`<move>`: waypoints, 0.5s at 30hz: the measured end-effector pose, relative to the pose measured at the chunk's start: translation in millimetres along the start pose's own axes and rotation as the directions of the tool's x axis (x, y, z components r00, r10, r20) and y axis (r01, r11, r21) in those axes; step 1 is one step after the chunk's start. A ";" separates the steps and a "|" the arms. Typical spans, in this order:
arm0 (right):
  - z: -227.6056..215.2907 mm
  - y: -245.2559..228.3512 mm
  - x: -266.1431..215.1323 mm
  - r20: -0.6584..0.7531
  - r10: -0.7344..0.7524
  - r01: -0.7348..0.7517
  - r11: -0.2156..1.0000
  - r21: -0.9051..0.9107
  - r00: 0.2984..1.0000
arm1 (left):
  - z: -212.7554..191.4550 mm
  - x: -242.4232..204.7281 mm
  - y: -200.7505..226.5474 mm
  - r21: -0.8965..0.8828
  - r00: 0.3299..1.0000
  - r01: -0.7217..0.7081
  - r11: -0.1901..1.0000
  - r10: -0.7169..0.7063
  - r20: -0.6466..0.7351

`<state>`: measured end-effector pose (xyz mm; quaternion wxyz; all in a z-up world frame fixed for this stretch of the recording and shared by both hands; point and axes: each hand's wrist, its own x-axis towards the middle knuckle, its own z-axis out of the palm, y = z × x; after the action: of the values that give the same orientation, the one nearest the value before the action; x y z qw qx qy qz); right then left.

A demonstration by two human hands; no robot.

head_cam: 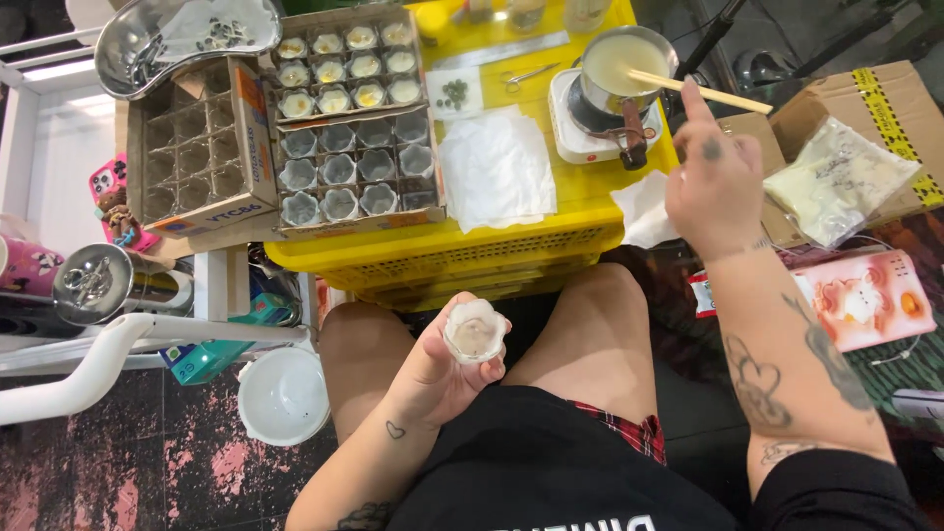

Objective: Cleaning glass jars with a tissue and organizing metal candle containers at a workshop station.

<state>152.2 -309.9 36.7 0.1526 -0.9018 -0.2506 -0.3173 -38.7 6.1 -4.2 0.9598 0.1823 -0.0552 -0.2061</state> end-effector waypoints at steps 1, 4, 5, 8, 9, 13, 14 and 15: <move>6.2 6.6 2.3 -0.001 0.001 -0.001 1.000 -0.005 1.000 | 1.0 0.4 0.5 -0.001 1.000 0.003 1.000 -0.003 0.004; 29.3 26.1 7.0 0.058 -0.038 0.043 0.996 -0.083 0.998 | 2.6 2.0 1.6 0.020 1.000 0.018 1.000 -0.018 0.013; 40.2 32.1 7.4 0.077 -0.062 0.072 0.990 -0.123 0.995 | 2.4 2.6 1.5 0.037 1.000 0.024 0.999 -0.024 0.003; 52.5 33.0 11.2 0.139 -0.065 0.090 0.979 -0.184 0.988 | 3.8 3.2 1.7 0.046 0.999 0.034 0.998 -0.034 0.005; 53.7 30.1 13.3 0.179 -0.043 0.080 0.976 -0.205 0.983 | 4.6 3.3 2.5 0.039 0.999 0.036 0.999 -0.037 0.017; 62.4 36.0 3.7 0.221 -0.017 0.067 0.972 -0.223 0.975 | 2.4 4.1 4.4 0.017 0.999 0.042 0.999 -0.042 0.015; 61.0 35.2 2.4 0.203 -0.041 0.091 0.964 -0.248 0.978 | 2.4 5.1 4.9 0.017 0.999 0.038 0.999 -0.039 0.012; 59.3 34.5 0.6 0.186 -0.064 0.114 0.955 -0.274 0.981 | 2.5 6.0 5.1 0.017 0.999 0.036 0.999 -0.036 0.008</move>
<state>200.9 -312.6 -11.6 -0.0150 -0.9264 -0.2555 -0.2761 -31.8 7.2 0.2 0.9541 0.1907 -0.0577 -0.2235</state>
